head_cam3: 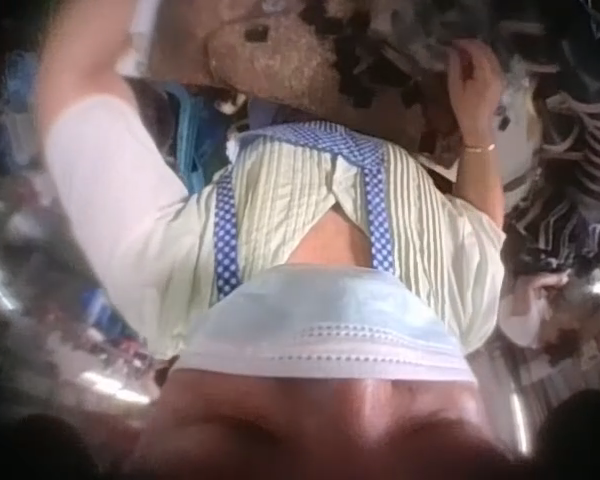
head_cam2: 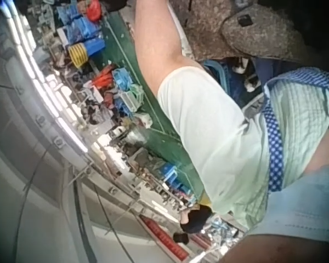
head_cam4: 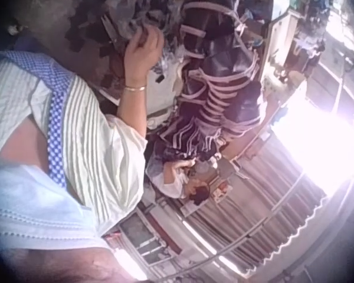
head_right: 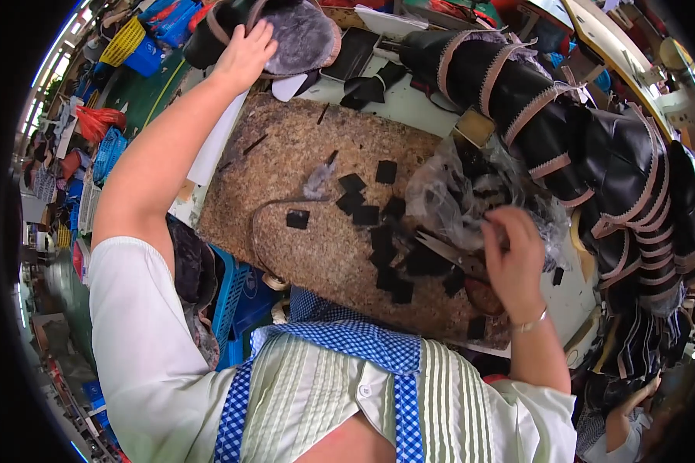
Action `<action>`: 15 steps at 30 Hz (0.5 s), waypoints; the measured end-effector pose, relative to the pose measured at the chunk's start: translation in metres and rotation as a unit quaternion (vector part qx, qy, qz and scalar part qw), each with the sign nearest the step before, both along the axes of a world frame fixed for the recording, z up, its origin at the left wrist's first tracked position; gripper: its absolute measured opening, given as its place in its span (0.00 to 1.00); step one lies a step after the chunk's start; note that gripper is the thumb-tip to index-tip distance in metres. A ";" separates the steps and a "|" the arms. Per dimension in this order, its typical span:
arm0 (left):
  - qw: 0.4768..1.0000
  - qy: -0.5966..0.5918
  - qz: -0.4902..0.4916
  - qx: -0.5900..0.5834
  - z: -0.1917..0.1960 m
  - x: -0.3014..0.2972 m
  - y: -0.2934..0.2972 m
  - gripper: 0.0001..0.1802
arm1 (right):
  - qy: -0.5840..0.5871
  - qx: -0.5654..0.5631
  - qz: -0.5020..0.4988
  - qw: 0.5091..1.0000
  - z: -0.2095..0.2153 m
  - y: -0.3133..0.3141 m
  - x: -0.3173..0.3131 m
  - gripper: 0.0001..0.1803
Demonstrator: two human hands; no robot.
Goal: Trimming excess lining and material from the top edge of boots during the manufacturing process.
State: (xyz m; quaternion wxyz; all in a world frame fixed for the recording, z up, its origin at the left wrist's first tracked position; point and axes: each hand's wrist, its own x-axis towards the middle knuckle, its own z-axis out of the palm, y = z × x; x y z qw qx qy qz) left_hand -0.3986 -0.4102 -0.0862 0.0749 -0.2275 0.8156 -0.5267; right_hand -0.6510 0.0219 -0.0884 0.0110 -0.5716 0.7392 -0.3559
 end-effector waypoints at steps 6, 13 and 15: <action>0.908 0.339 -0.132 0.206 0.021 0.026 0.093 0.12 | 0.182 0.055 0.117 0.975 -0.022 -0.079 -0.022 0.12; 0.788 0.492 -0.243 0.278 -0.022 0.161 0.280 0.10 | 0.330 0.170 0.149 0.916 -0.035 -0.052 -0.036 0.18; 0.727 0.647 -0.082 0.215 -0.047 0.233 0.310 0.10 | 0.249 0.200 0.125 0.939 -0.017 -0.058 -0.024 0.16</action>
